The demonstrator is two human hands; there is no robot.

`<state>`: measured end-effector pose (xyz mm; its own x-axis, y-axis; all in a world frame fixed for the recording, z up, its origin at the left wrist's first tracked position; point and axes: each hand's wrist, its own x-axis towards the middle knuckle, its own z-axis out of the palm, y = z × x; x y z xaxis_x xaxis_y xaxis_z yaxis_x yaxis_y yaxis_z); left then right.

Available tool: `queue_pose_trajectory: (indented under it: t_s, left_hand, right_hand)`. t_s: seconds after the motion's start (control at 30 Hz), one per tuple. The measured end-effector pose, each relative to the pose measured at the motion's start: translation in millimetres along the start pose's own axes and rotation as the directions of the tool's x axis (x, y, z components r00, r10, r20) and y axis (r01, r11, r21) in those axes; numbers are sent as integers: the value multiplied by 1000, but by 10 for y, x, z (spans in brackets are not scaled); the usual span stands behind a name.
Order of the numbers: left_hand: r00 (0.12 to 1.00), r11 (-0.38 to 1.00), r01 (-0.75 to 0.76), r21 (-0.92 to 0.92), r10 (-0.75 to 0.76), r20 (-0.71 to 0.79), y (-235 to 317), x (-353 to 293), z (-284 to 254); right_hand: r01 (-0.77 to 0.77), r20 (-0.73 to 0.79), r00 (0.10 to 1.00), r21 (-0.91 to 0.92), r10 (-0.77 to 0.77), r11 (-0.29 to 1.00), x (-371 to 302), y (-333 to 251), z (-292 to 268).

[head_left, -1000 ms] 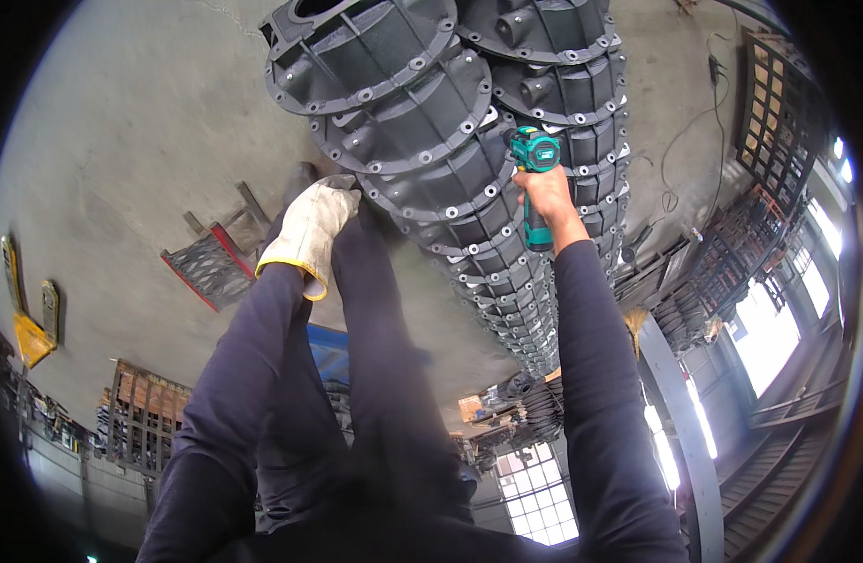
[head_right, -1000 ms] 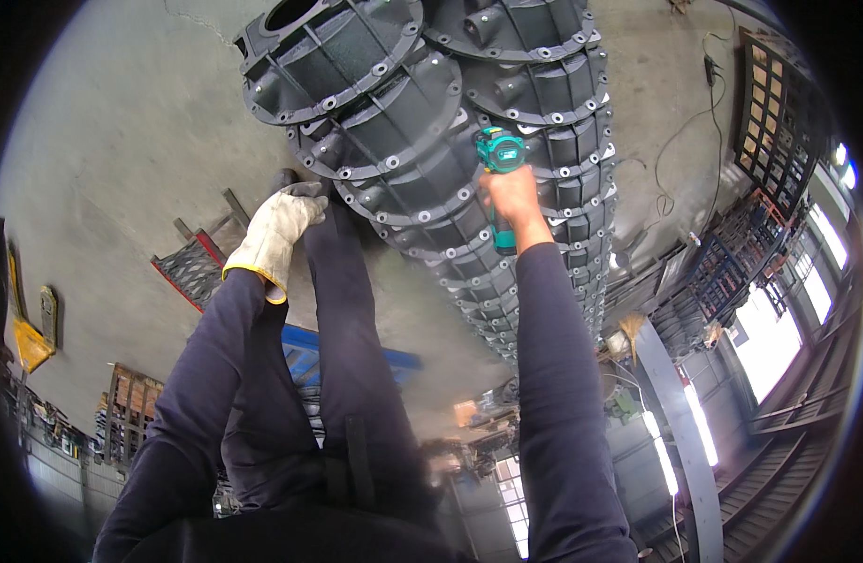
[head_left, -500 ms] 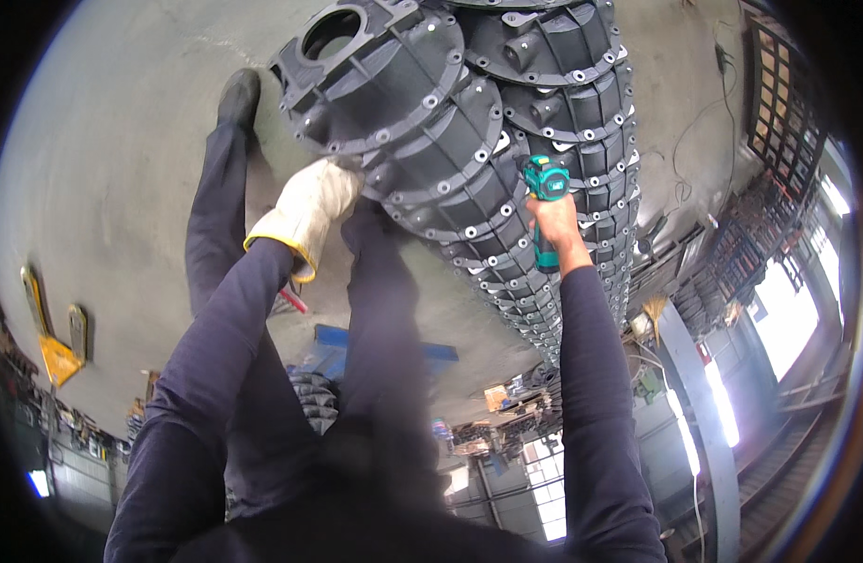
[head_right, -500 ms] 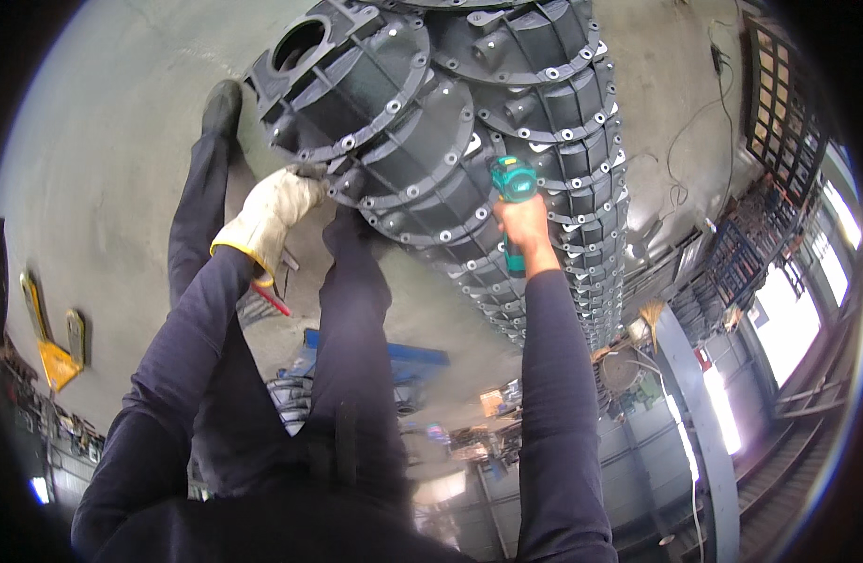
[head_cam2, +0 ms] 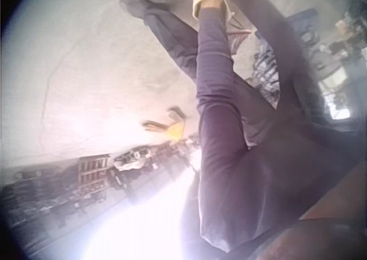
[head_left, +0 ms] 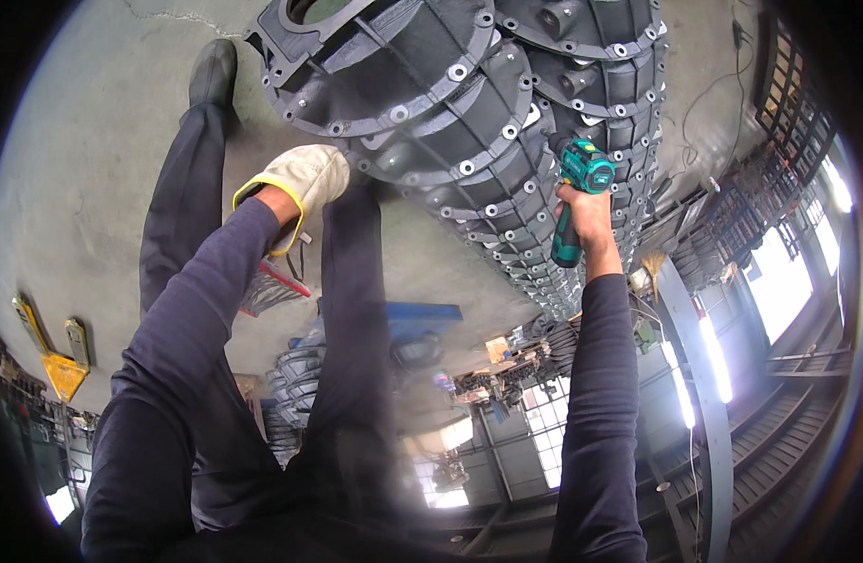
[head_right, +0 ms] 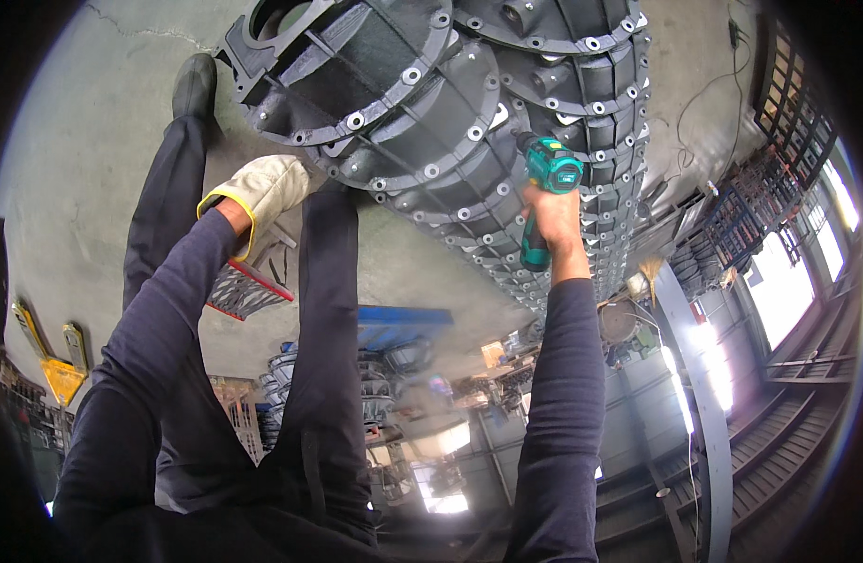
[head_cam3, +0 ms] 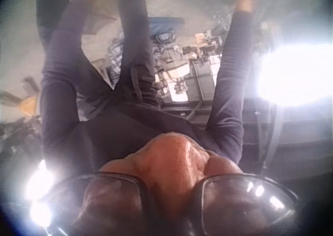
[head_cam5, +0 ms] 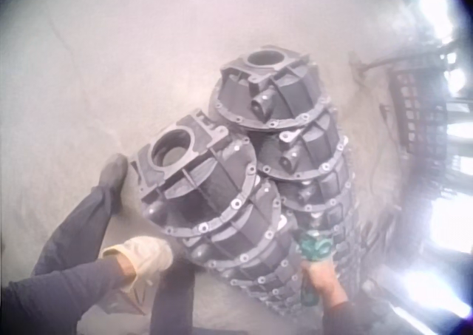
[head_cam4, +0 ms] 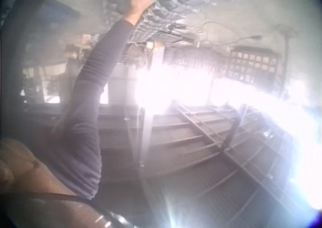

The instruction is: The person uses a cordless impact driver to fasten bolts on stacked metal housing components in a workshop. They move between stacks, securing multiple fasteners on each unit while wearing gloves.

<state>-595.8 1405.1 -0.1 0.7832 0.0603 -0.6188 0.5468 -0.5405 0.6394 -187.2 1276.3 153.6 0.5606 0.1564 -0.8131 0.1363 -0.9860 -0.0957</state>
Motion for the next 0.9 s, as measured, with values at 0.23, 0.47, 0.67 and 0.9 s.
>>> queue_pose_trajectory:
  t_s: [0.23, 0.47, 0.67, 0.9]
  left_hand:
    - [984, 989, 110, -99, -122, -127, 31, -4, -189]
    - [987, 984, 147, -102, -152, -42, 71, 131, -156]
    - [993, 996, 82, -32, -85, -82, 59, 146, -112]
    - [995, 996, 91, -23, -92, -45, 93, 104, -211]
  right_hand:
    - [48, 17, 999, 60, -49, 997, -68, 55, -36]
    - [65, 37, 997, 71, -67, 995, -246, 98, -155]
    - [61, 35, 997, 202, -69, 978, -770, -33, -209]
    - [172, -31, 984, 372, -174, 912, -547, -442, 513]
